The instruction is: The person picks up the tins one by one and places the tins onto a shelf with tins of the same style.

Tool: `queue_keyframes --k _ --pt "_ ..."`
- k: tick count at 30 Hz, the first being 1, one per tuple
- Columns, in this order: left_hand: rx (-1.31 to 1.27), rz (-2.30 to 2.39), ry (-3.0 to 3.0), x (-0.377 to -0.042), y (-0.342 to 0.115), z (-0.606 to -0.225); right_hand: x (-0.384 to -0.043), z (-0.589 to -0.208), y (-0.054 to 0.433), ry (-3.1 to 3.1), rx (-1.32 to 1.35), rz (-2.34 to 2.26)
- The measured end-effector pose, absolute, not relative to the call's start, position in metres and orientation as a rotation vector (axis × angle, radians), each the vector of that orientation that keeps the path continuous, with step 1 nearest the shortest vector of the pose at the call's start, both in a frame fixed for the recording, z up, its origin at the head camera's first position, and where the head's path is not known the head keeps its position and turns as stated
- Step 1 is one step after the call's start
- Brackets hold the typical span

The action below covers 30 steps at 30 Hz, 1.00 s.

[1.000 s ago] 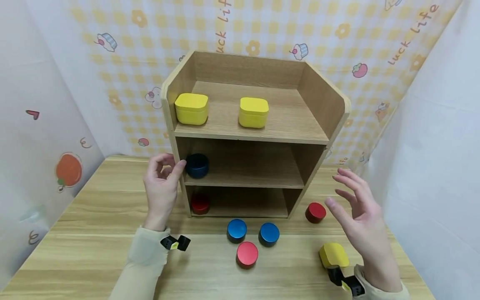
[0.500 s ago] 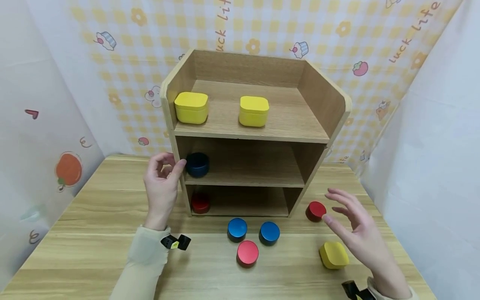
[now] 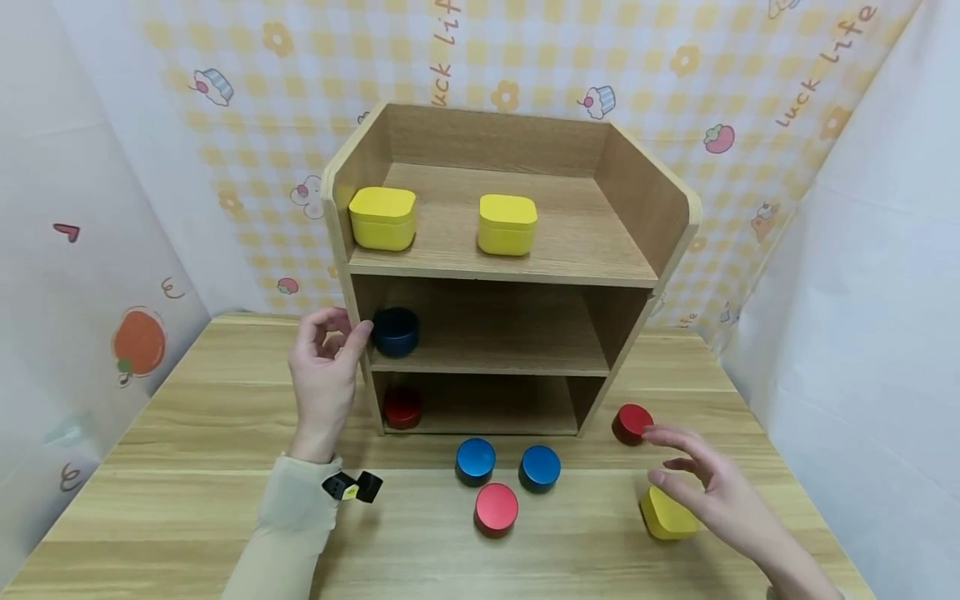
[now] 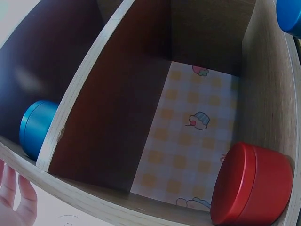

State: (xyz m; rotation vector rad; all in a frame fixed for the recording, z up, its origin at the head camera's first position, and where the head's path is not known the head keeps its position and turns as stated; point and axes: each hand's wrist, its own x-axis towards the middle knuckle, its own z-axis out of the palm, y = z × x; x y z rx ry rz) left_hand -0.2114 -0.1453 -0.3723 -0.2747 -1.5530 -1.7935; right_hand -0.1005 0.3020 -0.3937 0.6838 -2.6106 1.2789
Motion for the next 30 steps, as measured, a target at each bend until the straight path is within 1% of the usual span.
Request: queue_keyframes --k 6,14,21,30 --pt "-0.296 -1.807 -1.534 -0.213 -0.146 -0.373 -0.097 -0.405 0.31 -2.663 0.727 1.147" --pt "-0.305 -1.83 -1.515 -0.211 -0.145 -0.372 -0.09 -0.423 0.323 -2.669 0.801 0.787" --pt "-0.314 -1.823 -1.505 -0.212 -0.145 -0.373 -0.086 -0.429 0.338 -2.762 0.765 0.828" --pt "-0.332 -1.811 -1.501 -0.212 -0.146 -0.374 -0.087 -0.442 0.355 -2.819 0.83 0.935"
